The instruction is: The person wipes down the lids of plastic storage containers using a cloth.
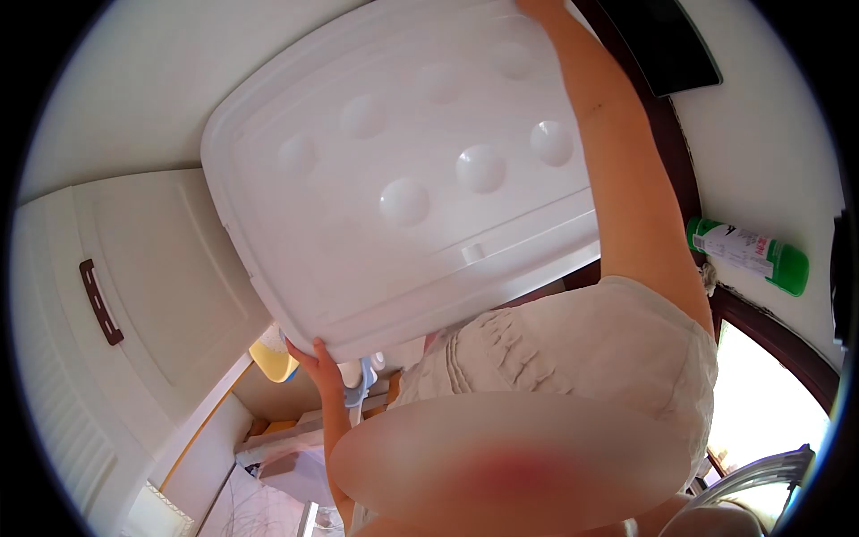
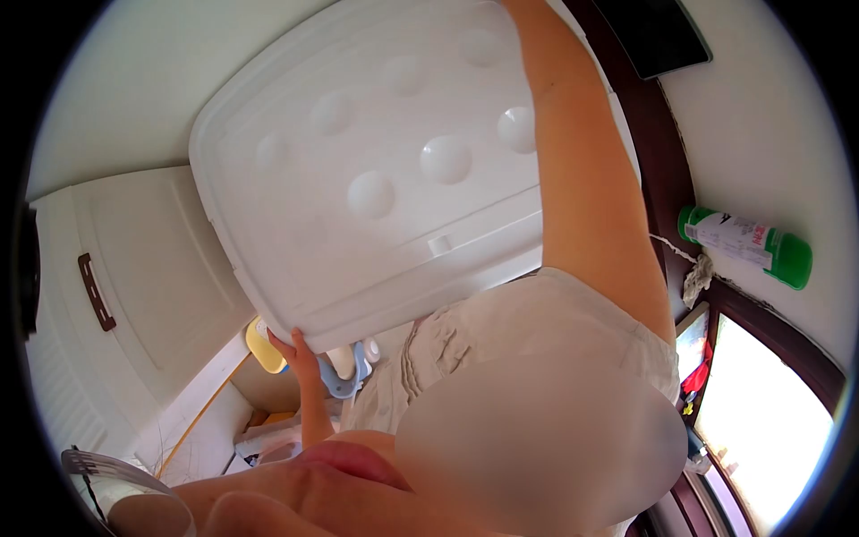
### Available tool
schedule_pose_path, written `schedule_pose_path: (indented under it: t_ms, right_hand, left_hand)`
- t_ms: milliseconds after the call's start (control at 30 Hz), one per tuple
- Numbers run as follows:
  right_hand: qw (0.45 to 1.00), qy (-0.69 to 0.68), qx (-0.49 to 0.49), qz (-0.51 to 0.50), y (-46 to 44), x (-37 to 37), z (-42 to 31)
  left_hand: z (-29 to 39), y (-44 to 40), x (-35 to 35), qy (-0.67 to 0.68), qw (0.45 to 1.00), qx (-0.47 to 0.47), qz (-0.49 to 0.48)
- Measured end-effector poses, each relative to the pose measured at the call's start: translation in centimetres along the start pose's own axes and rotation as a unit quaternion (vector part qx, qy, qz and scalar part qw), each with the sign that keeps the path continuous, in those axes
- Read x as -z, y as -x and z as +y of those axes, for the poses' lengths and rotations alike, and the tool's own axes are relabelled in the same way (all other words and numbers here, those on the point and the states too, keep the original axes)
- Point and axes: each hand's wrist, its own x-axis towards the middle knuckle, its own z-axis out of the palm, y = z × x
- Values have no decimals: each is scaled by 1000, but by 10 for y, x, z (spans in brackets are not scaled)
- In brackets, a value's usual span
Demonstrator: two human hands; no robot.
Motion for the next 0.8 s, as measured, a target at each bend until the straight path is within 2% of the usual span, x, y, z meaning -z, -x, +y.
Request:
schedule_pose_path:
  t_ms: [33,67,100,167,200,267,300,367,433,500,567,600,633,667,700,733,767,800]
  right_hand:
    - [1000,12,-22,10,8,0,19]
    - [989,15,4,150,15,-30,33]
    - [989,19,3,146,17,-53,47]
    - [997,-58,-45,32,20,-67,57]
    - [996,-59,-49,38,25,-59,57]
    - [979,-86,-161,-89,57,9,29]
    - [980,-85,-163,-83,73,21,28]
    - [993,-32,-117,-9,122,26,33]
    - [993,1,-121,16,171,35,36]
    - [992,85,-80,-36,221,37,46]
    - [989,2,-132,-60,255,62,45]
    - [989,4,-131,-64,262,71,48]
    - [972,-167,-162,-5,261,84,53]
    - [923,-332,-186,55,254,96,60]
    - [924,-330,-186,55,242,124,56]
    - [796,-546,-261,12,229,165,42]
    - [611,-723,-322,-29,221,198,29]
    - [612,-718,-330,-26,216,219,19]
  left_hand:
    - [-1,-1,0,-3,1000,-3,5]
    - [-3,0,-1,-5,1000,-4,7]
    - [3,3,-5,-5,1000,-2,2]
    - [17,5,-5,56,998,25,3]
    - [16,3,-5,56,998,18,4]
    - [7,1,-1,33,999,2,-3]
    - [2,-1,-2,37,999,-3,-3]
    - [-5,-2,0,48,998,-28,-14]
    - [12,2,-1,40,999,-27,-13]
    - [13,2,-1,31,999,-20,-13]
    - [-1,0,-1,44,998,-41,-10]
    - [3,1,-1,45,998,-38,-11]
    - [2,1,1,47,998,-36,-11]
    - [1,0,0,53,997,-48,-13]
    - [1,-1,0,58,996,-60,-17]
    - [3,0,0,57,996,-59,-22]
    - [6,1,1,54,997,-45,-24]
    - [9,2,1,51,998,-33,-28]
